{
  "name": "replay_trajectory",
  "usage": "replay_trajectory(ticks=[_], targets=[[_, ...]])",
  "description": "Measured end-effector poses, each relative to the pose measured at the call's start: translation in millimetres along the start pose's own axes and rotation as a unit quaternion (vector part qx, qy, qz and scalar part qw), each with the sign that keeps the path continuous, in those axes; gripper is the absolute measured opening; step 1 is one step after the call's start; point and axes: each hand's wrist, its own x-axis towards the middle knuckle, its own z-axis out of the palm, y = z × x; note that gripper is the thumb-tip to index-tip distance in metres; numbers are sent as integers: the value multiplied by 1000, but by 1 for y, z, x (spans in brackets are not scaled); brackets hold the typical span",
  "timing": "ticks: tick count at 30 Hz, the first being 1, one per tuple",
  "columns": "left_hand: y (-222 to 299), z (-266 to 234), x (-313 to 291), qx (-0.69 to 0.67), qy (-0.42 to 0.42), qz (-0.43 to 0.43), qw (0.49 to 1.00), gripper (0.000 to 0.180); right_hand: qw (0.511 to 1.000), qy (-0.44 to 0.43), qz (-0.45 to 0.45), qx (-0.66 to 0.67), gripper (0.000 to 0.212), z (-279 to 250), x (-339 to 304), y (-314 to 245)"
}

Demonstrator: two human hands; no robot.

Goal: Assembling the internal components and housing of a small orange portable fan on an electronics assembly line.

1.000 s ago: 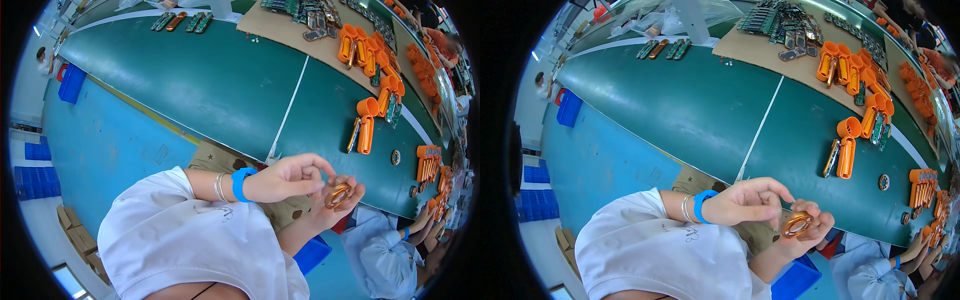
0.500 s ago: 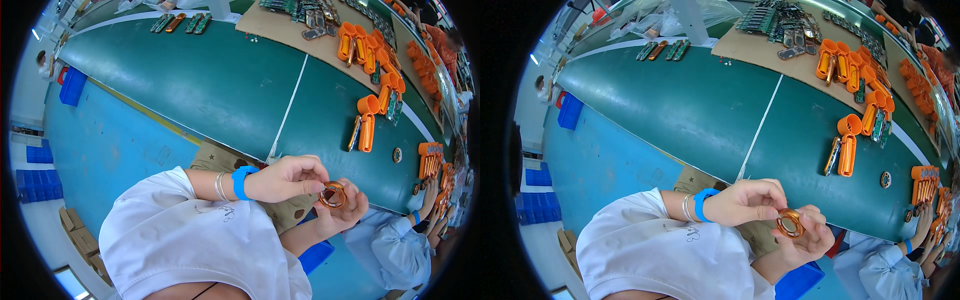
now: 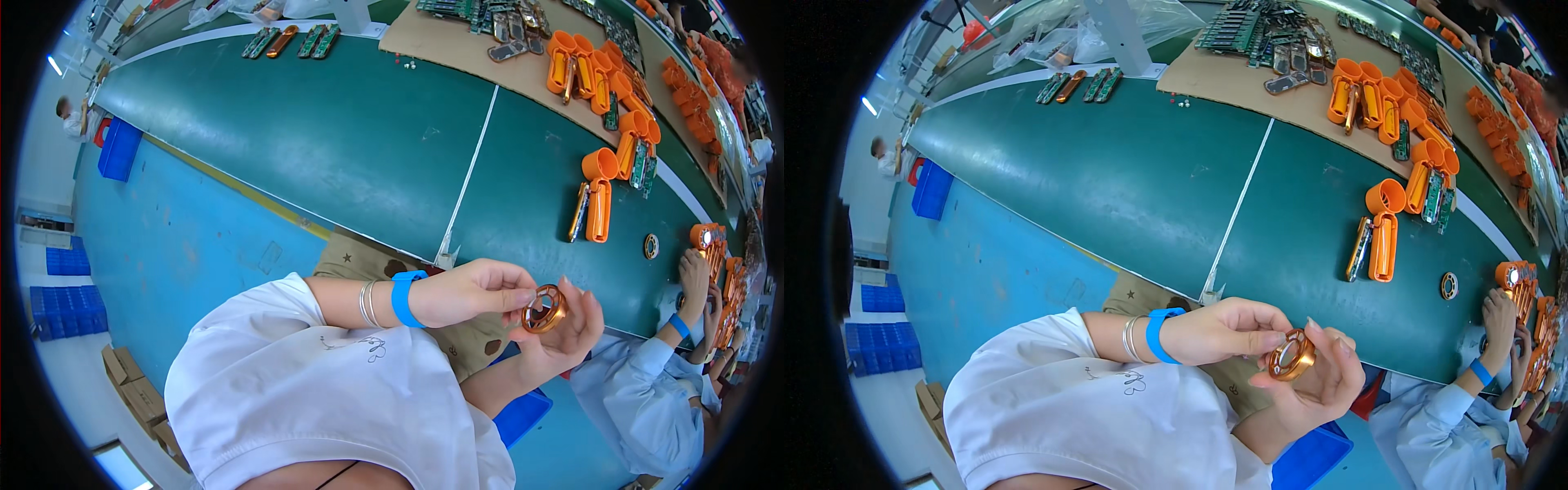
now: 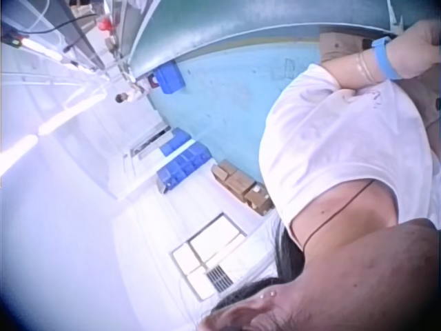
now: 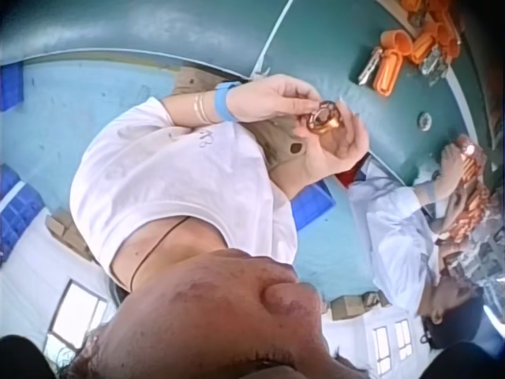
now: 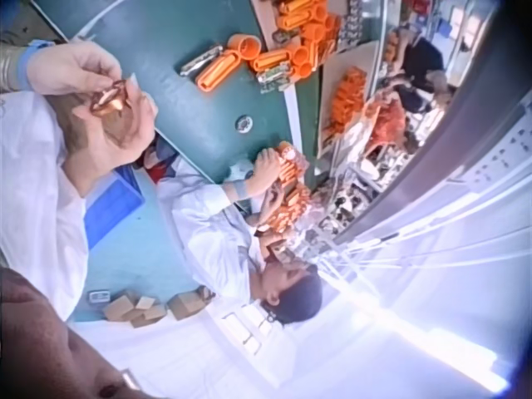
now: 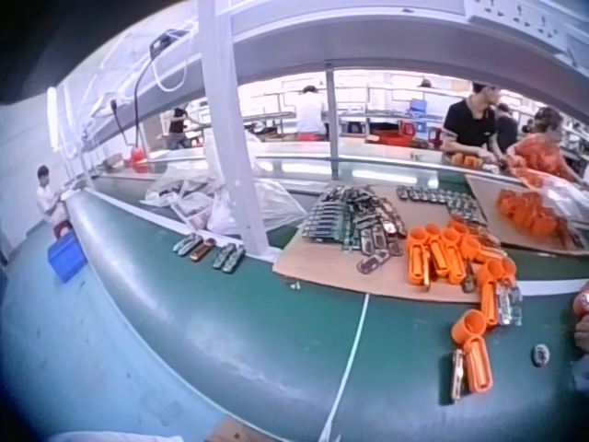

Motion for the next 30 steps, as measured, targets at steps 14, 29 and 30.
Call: replay_trajectory(ticks=[14, 29, 30], targets=[[3, -14, 2, 14, 82, 54, 995, 5, 949, 177, 5, -262, 59, -80, 28, 27], [16, -28, -10, 57, 112, 65, 990, 8, 598, 296, 259, -698, 54, -318, 117, 96], [16, -28, -10, 61, 110, 59, 990, 8, 597, 292, 244, -706, 54, -332, 117, 100]])
